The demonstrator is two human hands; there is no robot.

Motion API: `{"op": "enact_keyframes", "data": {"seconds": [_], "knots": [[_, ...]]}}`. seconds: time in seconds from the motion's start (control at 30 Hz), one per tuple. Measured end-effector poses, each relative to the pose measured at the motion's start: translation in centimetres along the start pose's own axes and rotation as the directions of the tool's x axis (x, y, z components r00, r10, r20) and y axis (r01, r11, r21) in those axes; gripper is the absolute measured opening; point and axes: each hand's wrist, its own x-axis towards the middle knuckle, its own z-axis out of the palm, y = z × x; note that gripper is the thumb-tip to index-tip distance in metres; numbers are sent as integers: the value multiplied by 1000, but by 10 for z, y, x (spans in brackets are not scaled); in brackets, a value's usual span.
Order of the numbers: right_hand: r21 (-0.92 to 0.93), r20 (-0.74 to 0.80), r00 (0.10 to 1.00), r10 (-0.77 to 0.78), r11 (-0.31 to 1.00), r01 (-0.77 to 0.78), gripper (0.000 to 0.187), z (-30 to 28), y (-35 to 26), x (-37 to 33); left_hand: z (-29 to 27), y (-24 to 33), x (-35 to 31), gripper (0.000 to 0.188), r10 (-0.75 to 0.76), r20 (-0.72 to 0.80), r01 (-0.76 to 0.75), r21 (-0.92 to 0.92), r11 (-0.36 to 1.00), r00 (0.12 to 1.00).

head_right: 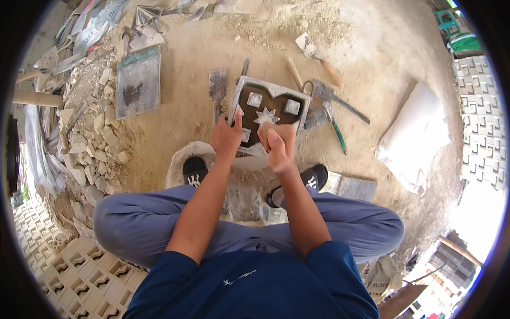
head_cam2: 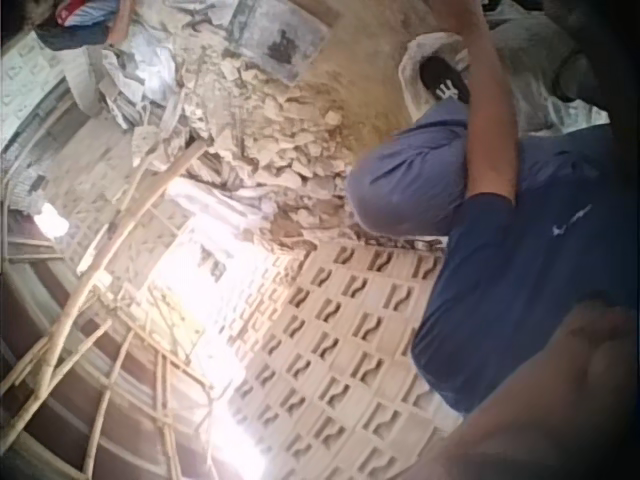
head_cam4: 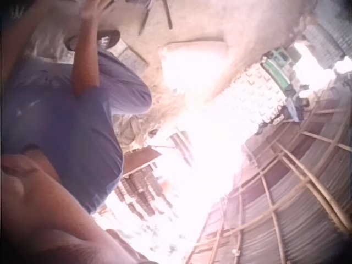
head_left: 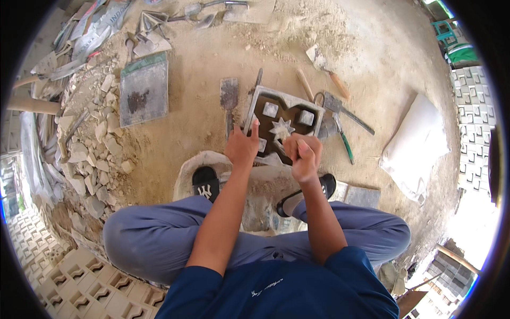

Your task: The person uses a small tool to apply white paste into the star-shaped grooves of a decorative stone tile by hand.

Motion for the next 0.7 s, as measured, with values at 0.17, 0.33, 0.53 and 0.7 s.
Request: {"op": "enact_keyframes", "data": {"seconds": [0.17, 0.33, 0.53, 0.7], "knots": [[44, 15, 998, 60, 997, -61, 55, 3, -2, 10, 1, 3, 1, 80, 5, -54, -4, 8, 1000, 999], [30, 86, 995, 47, 998, -50, 51, -6, 5, 15, 0, 6, 3, 80, -8, -13, 8, -10, 1000, 1000], [37, 155, 985, 69, 996, -76, 47, -4, 22, 19, 1, 5, -1, 81, -7, -5, 7, -7, 1000, 1000], [-50, 281, 955, 96, 995, -85, 56, 1, 1, 26, -5, 4, -1, 82, -25, -17, 25, 10, 1000, 1000]]}}
